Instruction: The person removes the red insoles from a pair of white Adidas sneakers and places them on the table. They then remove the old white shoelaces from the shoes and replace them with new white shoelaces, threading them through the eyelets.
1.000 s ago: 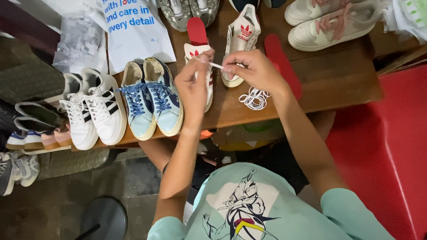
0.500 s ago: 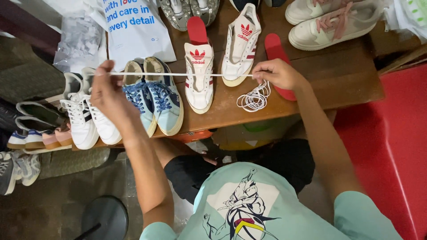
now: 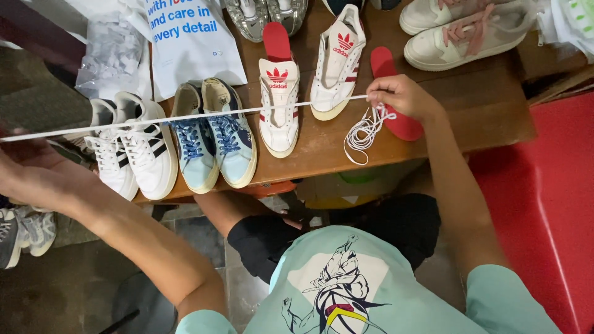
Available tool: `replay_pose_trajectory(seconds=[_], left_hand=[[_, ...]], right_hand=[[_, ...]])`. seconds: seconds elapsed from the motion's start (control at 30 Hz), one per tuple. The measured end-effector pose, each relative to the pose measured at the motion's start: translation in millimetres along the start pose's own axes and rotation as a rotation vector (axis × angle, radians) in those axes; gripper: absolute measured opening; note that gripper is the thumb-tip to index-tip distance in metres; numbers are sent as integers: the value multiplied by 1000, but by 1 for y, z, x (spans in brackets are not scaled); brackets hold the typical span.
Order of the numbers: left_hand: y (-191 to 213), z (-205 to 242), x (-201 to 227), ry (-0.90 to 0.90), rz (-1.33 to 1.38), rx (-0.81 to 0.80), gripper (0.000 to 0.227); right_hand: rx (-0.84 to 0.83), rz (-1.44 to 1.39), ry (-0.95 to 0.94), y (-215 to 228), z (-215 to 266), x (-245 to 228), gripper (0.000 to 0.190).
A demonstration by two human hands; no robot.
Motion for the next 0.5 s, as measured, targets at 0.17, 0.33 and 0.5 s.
replay_pose_trajectory(seconds=[0.17,0.33,0.5], left_hand=[[-79,53,21,232,-110,-352,20],[-156,128,10,267,4,-851,30],[-231,200,-1,356,149,-1185,23]], right_hand=[[79,-18,68,5,-7,-29,14],[89,-254,289,10,-29,-58,15],[-117,-162,512,-10,-28,-124,13]])
Point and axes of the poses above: each hand's wrist, its own z-axis away from the middle knuckle, its own y-axis out of the back of the hand, x = y × z, the point moved 8 cm from there along -z, towards the middle knuckle, and after that the axes turned 7 degrees about -y, right-handed, at the moved point
